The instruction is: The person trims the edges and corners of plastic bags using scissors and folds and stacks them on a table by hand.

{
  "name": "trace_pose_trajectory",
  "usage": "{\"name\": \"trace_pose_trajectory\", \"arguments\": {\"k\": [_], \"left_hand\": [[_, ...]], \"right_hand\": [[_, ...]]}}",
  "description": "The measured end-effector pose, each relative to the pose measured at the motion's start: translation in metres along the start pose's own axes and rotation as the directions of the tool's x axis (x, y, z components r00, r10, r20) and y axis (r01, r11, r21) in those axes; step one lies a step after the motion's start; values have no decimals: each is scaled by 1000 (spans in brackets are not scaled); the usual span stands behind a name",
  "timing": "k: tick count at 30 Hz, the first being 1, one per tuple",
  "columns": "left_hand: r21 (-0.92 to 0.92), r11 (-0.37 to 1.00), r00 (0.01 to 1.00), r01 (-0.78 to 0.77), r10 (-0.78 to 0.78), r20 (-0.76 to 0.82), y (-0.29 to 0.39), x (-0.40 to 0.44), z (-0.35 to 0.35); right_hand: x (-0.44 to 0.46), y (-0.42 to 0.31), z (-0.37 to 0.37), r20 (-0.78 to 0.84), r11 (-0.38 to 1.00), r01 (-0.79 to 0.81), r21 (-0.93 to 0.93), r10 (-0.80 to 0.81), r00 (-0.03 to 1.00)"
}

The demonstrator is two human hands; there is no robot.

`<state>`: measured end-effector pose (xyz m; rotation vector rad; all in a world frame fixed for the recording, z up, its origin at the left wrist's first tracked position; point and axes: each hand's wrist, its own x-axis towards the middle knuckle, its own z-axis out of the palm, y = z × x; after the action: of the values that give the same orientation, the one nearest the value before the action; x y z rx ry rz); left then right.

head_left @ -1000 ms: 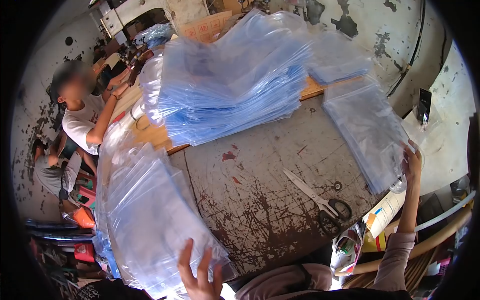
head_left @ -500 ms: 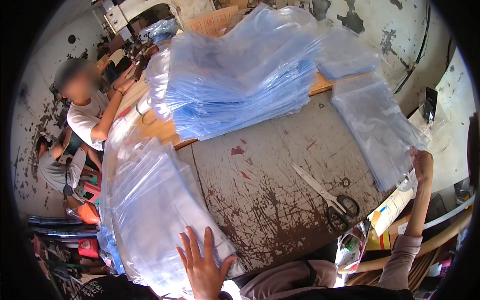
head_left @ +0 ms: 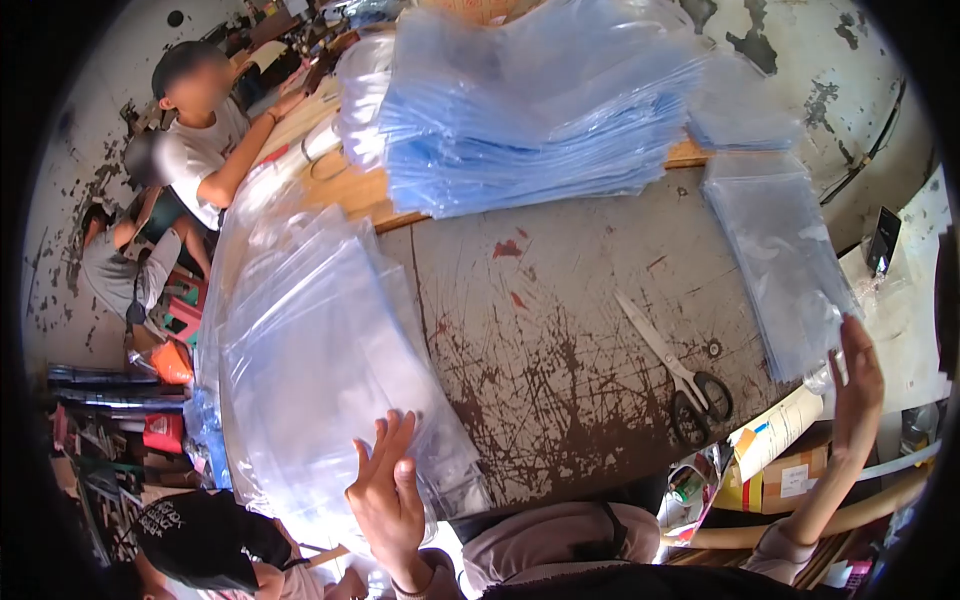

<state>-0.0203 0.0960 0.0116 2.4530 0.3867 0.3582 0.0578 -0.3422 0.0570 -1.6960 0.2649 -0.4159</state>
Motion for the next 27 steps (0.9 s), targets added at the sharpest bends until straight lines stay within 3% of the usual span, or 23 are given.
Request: {"name": "trace_pose_trajectory", "arguments": {"k": [1,2,4,6,7,11,14,15,16,18,20,22,23,24,26,27], "left_hand": [[-9,1000,1000,1,-1,-18,1,-2,2],[-18,1000,999,-2,2,-40,1,-3,3],[-23,999,997,-36,34,-69,-3,-7,3],[-63,997,997,54,-51,55,4,-11,0],[-71,997,998,-42,38,-47,12,-10,5],[32,999,989,-10,15,-150,13,-16,11],[-282,958,963,52,-123,-241,1,-16,13],[-492,869,938,57,-216,-272,3,-15,16],[-493,869,938,55,-215,-273,1,-15,16],[-718,695,903,25,-325,-283,-5,-15,15],[-763,646,890,3,-350,-293,-13,-16,15],[-931,316,877,-185,-375,-301,-10,-13,12],[-965,230,878,-126,-428,-217,-1,-18,8],[-965,231,878,-125,-427,-216,8,-23,10],[-986,-95,949,-137,-298,-104,26,-32,20],[-986,-130,963,-109,-260,-72,40,-36,29]], "right_hand": [[-12,2,7,189,999,30,-43,-21,982],[-22,3,15,302,999,-43,7,39,953],[-37,7,33,411,984,-156,89,106,905],[-43,15,40,412,979,-172,114,110,904],[-45,17,43,404,974,-185,134,117,907],[-50,15,41,379,976,-168,140,104,920],[-55,19,35,368,979,-143,147,80,926],[-58,24,34,352,974,-166,157,102,930],[-59,27,33,336,968,-189,168,124,934],[-63,30,37,328,962,-205,179,138,935],[-66,35,41,319,943,-251,217,175,932],[-68,35,52,311,942,-255,217,182,933],[-69,34,58,344,943,-259,208,178,922],[-71,34,65,377,944,-263,199,174,910],[-77,34,80,395,951,-247,185,158,905],[-79,32,87,466,958,-217,187,108,878]]}}
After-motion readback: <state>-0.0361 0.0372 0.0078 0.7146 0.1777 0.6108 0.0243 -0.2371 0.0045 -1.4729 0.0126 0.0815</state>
